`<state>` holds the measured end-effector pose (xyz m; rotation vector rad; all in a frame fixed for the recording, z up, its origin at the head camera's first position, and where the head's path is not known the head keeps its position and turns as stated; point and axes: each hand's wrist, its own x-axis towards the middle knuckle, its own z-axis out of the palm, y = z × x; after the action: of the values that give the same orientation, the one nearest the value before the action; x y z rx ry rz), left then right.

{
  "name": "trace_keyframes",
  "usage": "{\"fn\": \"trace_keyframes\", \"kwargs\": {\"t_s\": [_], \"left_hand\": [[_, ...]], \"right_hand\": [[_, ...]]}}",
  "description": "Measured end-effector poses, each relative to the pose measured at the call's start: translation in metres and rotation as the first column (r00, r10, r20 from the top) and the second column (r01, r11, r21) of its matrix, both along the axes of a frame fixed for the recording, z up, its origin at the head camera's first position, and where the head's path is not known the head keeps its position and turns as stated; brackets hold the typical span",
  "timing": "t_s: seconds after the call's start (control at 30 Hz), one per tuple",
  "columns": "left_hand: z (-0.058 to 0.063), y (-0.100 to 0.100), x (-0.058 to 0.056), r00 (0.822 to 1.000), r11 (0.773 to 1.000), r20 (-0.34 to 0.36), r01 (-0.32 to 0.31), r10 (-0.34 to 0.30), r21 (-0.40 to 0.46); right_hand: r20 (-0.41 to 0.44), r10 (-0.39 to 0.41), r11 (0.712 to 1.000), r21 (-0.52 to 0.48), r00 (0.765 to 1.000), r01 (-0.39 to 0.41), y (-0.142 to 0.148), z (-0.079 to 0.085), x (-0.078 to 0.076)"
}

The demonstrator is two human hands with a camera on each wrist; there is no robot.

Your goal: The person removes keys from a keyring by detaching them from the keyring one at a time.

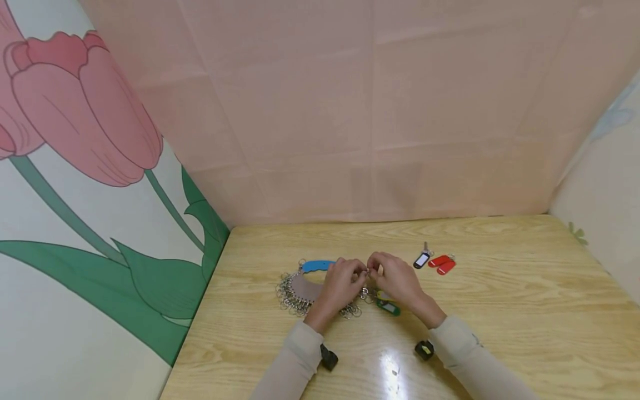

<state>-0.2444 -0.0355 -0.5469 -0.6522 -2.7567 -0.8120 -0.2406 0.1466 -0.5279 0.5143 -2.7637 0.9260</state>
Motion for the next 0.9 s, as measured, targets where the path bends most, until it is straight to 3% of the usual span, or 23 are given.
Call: {"fn": "trace_keyframes", "kwargs": {"t_s": [0.23, 0.57, 0.9], "left_hand": [[-0.0011, -0.0027, 0.0002, 1.0, 0.999, -0.015, 0.014, -0.013, 0.034], [-0.0026, -0.0026, -0.0007, 1.0, 1.0, -0.007, 0.016, -0.016, 0.025], [-0.0007, -0.0038, 0.0002, 1.0, 0.999, 0.019, 0.019, -0.02, 0.046]], "right_hand": [[0.038, 0.002, 1.0, 0.013, 0.999, -0.003, -0.0009, -0.0001, 0.0012], [-0.042, 0.022, 0.999, 0.034, 0.999, -0.02, -0.001, -0.003, 0.0005], [-0.001, 0.004, 1.0, -0.008, 1.0, -0.004, 0.0001, -0.0039, -0.0001]]}}
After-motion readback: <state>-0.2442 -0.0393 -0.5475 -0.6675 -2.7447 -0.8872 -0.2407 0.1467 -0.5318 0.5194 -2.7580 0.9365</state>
